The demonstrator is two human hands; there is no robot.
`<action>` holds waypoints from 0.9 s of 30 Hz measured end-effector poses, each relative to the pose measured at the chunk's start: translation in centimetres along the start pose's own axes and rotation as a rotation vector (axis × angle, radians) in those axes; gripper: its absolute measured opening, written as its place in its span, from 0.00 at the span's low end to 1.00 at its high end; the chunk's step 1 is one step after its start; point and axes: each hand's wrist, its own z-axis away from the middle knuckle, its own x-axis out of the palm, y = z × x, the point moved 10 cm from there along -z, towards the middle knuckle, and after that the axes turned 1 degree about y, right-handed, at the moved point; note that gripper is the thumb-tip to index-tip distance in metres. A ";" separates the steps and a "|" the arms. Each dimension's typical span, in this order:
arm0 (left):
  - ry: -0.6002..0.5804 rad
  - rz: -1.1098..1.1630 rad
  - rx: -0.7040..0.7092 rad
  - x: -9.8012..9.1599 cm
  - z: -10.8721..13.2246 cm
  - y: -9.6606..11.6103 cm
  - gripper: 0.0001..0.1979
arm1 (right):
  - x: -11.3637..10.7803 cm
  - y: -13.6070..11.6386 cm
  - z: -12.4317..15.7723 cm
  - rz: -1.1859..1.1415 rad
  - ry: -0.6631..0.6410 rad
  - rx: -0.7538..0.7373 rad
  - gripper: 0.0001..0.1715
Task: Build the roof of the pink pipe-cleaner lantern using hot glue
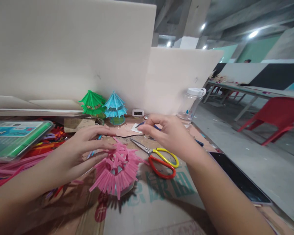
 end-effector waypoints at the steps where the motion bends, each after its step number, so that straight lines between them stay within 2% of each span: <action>1: 0.001 -0.001 -0.010 0.0 0.0 -0.1 0.13 | 0.0 0.6 -0.2 0.036 -0.002 0.023 0.18; 4: 0.015 -0.013 -0.036 0.0 0.1 -0.5 0.13 | 0.2 2.7 -0.9 0.122 0.002 0.053 0.12; 5: 0.023 -0.019 -0.047 0.0 0.1 -0.7 0.13 | 0.4 3.5 -1.2 0.167 0.008 0.058 0.14; 10: 0.063 -0.044 -0.095 0.1 0.0 -1.2 0.12 | 2.4 9.6 -1.9 0.477 -0.072 0.217 0.11; 13: 0.039 -0.038 -0.078 0.5 0.0 -0.7 0.12 | 3.7 12.5 -1.9 0.466 -0.053 0.267 0.13; 18: 0.021 -0.041 -0.056 0.6 0.0 -0.2 0.11 | 5.8 16.0 -1.5 0.420 -0.026 0.331 0.25; 23: -0.011 -0.027 -0.068 0.7 0.1 -0.4 0.10 | 6.2 18.3 -1.2 0.324 0.004 0.433 0.28; 27: -0.009 -0.021 -0.065 0.8 0.1 -0.3 0.09 | 7.3 19.0 -1.2 0.215 -0.018 0.462 0.28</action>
